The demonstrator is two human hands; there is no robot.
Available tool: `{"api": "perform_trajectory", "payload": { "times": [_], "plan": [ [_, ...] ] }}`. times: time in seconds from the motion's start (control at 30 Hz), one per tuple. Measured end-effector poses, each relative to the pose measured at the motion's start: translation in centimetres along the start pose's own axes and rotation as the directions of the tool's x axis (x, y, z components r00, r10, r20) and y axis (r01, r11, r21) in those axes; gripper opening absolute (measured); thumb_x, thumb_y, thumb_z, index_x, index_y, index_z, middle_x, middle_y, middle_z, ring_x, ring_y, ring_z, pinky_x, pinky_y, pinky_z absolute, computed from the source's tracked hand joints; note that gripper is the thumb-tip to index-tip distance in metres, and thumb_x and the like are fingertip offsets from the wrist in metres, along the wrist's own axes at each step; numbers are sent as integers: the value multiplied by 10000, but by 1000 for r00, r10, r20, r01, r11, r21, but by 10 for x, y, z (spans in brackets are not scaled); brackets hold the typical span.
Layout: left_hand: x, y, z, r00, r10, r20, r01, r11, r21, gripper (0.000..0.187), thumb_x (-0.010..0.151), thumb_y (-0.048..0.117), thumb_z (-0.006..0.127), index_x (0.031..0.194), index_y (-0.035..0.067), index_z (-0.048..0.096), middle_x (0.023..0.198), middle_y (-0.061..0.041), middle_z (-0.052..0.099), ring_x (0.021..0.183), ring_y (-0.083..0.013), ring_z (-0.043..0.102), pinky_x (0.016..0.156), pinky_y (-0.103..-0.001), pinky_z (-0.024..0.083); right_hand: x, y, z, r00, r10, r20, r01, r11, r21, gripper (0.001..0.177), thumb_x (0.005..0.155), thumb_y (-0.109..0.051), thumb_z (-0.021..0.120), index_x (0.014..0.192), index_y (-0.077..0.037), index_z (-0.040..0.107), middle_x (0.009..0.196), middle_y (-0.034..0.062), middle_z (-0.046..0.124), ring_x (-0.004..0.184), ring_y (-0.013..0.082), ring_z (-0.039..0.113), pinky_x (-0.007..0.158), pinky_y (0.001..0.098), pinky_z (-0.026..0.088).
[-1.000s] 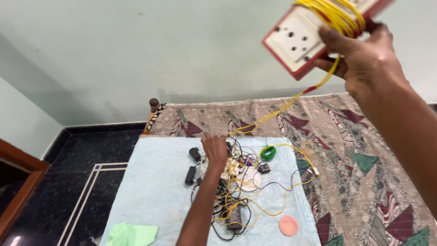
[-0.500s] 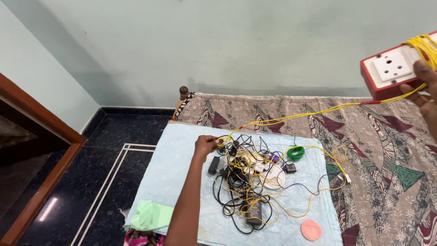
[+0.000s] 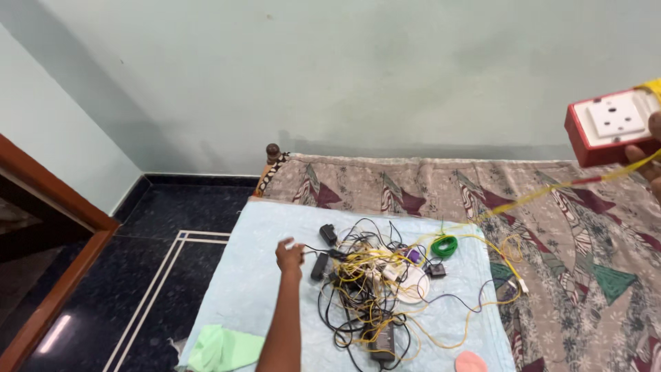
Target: The person organizes a pile of tangled cables and power adapters on a bed. They wrap a yellow extension cord around a red power strip, then coil a black charger cable and a purple adapter cable, placing each neatly on the bed.
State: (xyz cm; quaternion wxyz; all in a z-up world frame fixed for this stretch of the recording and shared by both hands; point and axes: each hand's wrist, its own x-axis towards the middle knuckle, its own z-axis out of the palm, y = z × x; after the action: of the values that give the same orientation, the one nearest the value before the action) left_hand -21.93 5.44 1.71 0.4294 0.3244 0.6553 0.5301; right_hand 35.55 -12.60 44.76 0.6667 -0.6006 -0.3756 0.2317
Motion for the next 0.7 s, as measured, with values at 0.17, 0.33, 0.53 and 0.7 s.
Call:
{"api": "perform_trajectory", "payload": {
  "times": [0.17, 0.33, 0.53, 0.7],
  "plan": [
    [5, 53, 35, 934, 162, 319, -301, 840, 452, 795, 808, 266, 821, 1488, 101, 444, 1365, -206, 608, 1270, -328, 582, 1055, -412, 467, -17, -30, 43, 999, 34, 4, -35, 997, 69, 444, 1008, -294, 736, 1309, -20, 560, 1210, 90, 683, 1075, 191, 729, 854, 279, 596],
    [-95, 211, 94, 699, 269, 663, -261, 959, -113, 865, 839, 575, 687, 1507, 78, 454, 1473, -148, 523, 1391, -292, 492, 1091, -463, 439, -32, -50, 109, 993, 94, 75, -105, 981, 166, 449, 941, -201, 807, 1278, 2, 590, 1219, 102, 704, 1054, 203, 757, 823, 335, 624],
    [-229, 315, 100, 508, 340, 791, 244, 824, -511, 835, 865, 562, 775, 1433, 18, 493, 1280, -160, 629, 1100, -229, 635, 915, -374, 562, -90, -46, 195, 961, 189, 201, -220, 964, 148, 737, 800, -160, 842, 1363, -22, 387, 1206, 157, 683, 997, 256, 746, 761, 342, 628],
    [-256, 336, 79, 783, 146, 604, 308, 754, -581, 793, 670, 426, 848, 1305, 122, 483, 1105, -118, 649, 914, -220, 724, 667, -375, 684, -133, -47, 226, 932, 215, 293, -228, 974, 13, 843, 755, -144, 854, 1412, -25, 340, 1202, 173, 661, 968, 267, 742, 725, 342, 634]
  ]
}}
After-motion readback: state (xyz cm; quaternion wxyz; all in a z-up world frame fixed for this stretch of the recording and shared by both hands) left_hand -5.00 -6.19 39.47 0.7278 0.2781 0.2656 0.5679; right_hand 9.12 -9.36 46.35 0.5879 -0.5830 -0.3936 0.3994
